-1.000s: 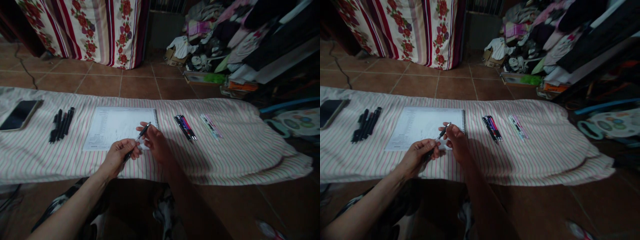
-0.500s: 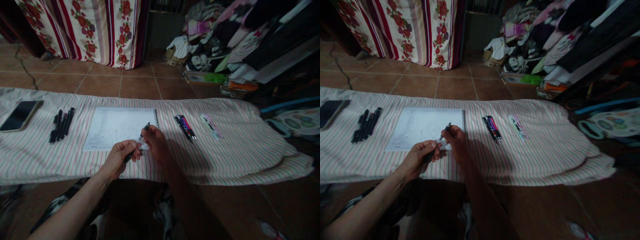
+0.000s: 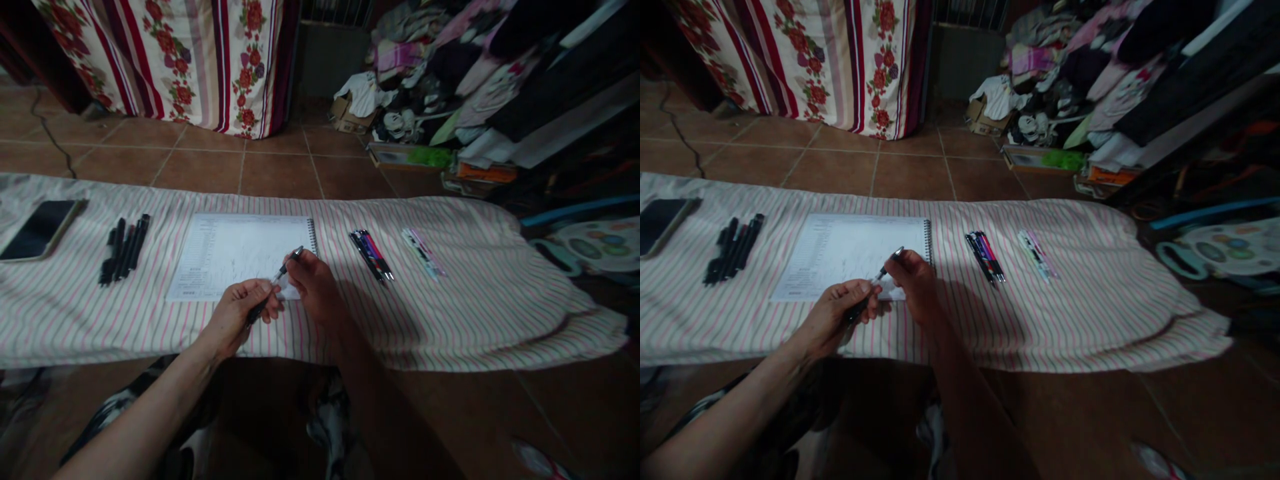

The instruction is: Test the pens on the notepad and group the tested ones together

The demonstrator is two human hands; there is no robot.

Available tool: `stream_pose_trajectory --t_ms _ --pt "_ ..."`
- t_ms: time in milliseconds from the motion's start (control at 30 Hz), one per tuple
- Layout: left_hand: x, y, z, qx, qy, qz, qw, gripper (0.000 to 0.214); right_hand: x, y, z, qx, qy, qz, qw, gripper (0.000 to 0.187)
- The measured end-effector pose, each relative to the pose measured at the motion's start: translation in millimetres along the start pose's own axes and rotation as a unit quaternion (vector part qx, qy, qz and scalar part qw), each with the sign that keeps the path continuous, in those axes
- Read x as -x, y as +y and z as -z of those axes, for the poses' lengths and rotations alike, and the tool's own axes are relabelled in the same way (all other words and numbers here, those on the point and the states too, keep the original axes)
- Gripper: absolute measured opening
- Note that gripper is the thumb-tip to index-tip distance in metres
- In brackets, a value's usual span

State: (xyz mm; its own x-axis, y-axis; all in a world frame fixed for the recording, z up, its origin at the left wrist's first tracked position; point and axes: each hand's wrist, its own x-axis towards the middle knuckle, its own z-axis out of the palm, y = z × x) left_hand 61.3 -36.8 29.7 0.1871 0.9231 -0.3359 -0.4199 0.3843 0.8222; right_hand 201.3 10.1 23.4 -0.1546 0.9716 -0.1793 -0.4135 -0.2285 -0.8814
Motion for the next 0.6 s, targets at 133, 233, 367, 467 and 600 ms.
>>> stream_pose_trajectory --t_ms 133,233,367,467,600 --pt "0.7 3.0 -0.6 -0.005 0.005 0.007 1.0 0.025 4.2 -5.4 -1.0 0.009 -0.02 0.001 1.0 0.034" --pt "0.7 4.1 -0.3 -0.011 0.007 0.012 1.0 0.026 4.9 -8.1 -0.8 0.039 -0.016 0.003 0.999 0.036" --pt "0.9 2.3 0.1 -0.023 0.002 0.014 1.0 0.025 0.0 -2.5 1.2 0.043 0.003 0.009 0.999 0.027" --pt "1.3 0.3 0.2 -0.024 -0.009 0.009 1.0 0.025 -0.7 1.0 1.0 0.041 0.003 0.018 0.999 0.027" --pt "0.7 0.7 1.0 -0.023 -0.001 0.014 1.0 0.027 4.7 -3.6 -1.6 0.033 -0.018 0.019 0.999 0.037"
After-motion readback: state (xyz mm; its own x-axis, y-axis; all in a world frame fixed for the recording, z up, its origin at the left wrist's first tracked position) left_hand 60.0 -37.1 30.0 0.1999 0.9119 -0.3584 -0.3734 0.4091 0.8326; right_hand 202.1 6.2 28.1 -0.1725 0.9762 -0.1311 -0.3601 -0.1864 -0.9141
